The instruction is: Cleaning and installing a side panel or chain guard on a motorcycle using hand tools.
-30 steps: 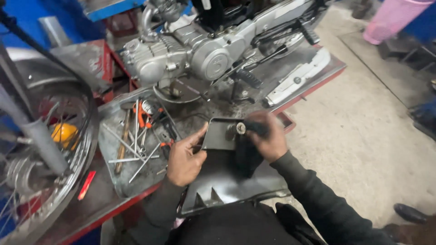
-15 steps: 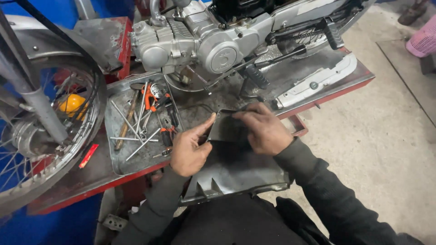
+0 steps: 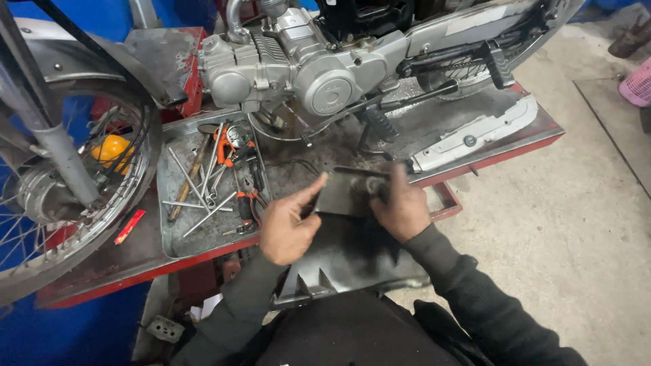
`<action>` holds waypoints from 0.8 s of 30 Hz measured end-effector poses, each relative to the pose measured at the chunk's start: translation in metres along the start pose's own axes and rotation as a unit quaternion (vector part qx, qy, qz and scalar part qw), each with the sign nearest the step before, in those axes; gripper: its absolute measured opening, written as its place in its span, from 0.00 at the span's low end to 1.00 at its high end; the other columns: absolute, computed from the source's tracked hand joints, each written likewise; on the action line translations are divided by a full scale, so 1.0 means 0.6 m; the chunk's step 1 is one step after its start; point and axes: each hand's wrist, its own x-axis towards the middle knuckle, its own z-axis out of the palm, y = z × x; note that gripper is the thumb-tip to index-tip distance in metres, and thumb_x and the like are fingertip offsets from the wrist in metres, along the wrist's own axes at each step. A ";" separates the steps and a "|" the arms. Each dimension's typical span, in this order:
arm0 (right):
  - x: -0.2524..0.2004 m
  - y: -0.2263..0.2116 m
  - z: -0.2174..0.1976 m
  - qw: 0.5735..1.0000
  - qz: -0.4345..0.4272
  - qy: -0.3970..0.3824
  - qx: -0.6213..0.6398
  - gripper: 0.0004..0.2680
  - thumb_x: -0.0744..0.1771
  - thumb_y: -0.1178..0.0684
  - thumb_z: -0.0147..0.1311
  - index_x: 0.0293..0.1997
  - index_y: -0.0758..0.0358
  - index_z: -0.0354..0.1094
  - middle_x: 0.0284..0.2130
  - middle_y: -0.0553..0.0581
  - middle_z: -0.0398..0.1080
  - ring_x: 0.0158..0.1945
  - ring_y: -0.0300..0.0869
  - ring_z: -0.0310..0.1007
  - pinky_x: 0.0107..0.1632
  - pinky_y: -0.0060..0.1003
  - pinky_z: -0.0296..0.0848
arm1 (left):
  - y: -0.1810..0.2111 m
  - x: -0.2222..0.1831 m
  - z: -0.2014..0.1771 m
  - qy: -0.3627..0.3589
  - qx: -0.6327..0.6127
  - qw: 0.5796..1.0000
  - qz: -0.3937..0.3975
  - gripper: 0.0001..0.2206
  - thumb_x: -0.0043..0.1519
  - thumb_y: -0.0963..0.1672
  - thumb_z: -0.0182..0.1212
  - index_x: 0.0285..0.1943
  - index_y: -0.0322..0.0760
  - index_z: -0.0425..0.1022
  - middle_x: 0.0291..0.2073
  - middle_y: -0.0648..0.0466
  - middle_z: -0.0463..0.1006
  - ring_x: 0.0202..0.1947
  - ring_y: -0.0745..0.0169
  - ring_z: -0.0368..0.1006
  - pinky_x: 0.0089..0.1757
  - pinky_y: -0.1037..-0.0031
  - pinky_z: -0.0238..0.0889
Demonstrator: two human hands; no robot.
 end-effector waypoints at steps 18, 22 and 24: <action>-0.015 -0.037 -0.094 0.950 -0.106 0.205 0.209 0.11 0.60 0.57 0.66 0.44 0.51 0.74 0.30 0.53 0.75 0.36 0.51 0.78 0.38 0.39 0.73 | -0.024 0.024 0.035 0.027 -0.065 0.997 0.032 0.32 0.48 0.33 0.53 0.65 0.47 0.72 0.47 0.40 0.81 0.47 0.46 0.78 0.41 0.61 0.75; -0.010 -0.063 -0.024 0.967 -0.123 0.212 0.068 0.12 0.59 0.56 0.62 0.44 0.47 0.73 0.30 0.50 0.73 0.35 0.47 0.75 0.39 0.42 0.74 | 0.005 0.016 0.052 0.044 -0.030 0.998 0.044 0.32 0.48 0.34 0.54 0.64 0.50 0.72 0.46 0.44 0.82 0.47 0.46 0.78 0.41 0.60 0.75; -0.002 -0.082 -0.010 0.973 -0.129 0.186 -0.032 0.09 0.62 0.54 0.55 0.44 0.58 0.68 0.30 0.57 0.71 0.35 0.51 0.75 0.36 0.42 0.75 | 0.034 -0.001 0.059 0.069 0.053 0.996 0.035 0.31 0.49 0.37 0.56 0.64 0.55 0.73 0.44 0.47 0.83 0.45 0.41 0.78 0.43 0.55 0.73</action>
